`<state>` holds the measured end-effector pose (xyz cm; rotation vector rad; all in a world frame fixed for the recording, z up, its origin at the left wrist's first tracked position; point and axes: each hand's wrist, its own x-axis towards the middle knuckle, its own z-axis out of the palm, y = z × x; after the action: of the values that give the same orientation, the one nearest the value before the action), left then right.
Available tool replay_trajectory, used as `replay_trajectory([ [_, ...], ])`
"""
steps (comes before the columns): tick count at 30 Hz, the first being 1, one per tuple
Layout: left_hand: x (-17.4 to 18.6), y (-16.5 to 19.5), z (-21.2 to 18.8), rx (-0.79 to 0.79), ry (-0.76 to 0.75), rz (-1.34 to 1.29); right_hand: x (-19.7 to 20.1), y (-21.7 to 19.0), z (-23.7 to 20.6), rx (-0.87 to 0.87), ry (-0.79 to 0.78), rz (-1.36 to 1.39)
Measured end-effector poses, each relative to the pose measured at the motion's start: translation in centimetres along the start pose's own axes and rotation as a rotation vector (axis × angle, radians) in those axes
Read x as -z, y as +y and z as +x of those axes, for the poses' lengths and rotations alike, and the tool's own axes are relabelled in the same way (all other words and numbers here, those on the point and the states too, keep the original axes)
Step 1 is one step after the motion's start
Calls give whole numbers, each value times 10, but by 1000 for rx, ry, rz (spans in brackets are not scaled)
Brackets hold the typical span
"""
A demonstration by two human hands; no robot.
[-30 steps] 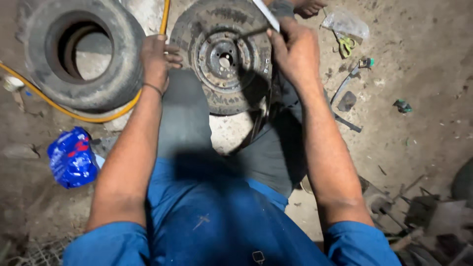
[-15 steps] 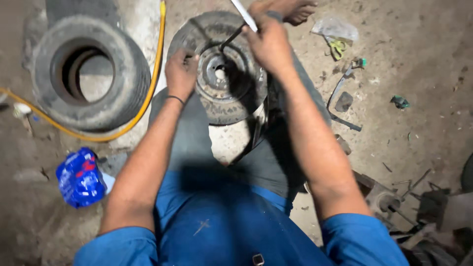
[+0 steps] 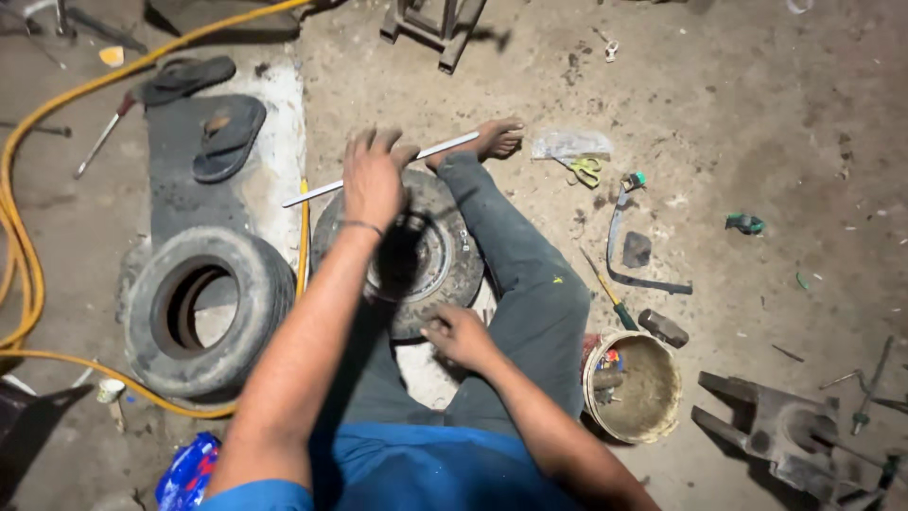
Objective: The person sits on the floor and uses a metal pry bar to work on a tire mounted on a rim. They repeatedly pry at the tire bead and adjust the tire's position on the rim.
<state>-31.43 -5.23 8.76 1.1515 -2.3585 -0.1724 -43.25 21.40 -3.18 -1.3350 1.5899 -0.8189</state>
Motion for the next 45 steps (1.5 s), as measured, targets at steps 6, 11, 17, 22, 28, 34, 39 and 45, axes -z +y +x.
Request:
replay_trajectory([
  [6,-41,48,-10,-141,-54,-173,-6,14,37,-116,-99,-207],
  [11,-44,46,16,108,81,-120,5,16,31,7,-58,-232],
  [17,-20,34,-3,131,9,-124,11,8,35,-219,-99,-214],
  [22,-21,20,4,503,68,-161,9,2,38,-165,-128,-145],
  [28,-10,33,28,133,-403,6,16,3,37,-139,-59,-157],
  [34,-20,51,-14,56,-59,295,18,-1,37,-178,-82,-173],
  [39,-24,21,-12,-47,98,213,16,1,36,-98,-102,-226],
  [45,-27,29,-3,161,25,-51,12,4,39,-155,-48,-195],
])
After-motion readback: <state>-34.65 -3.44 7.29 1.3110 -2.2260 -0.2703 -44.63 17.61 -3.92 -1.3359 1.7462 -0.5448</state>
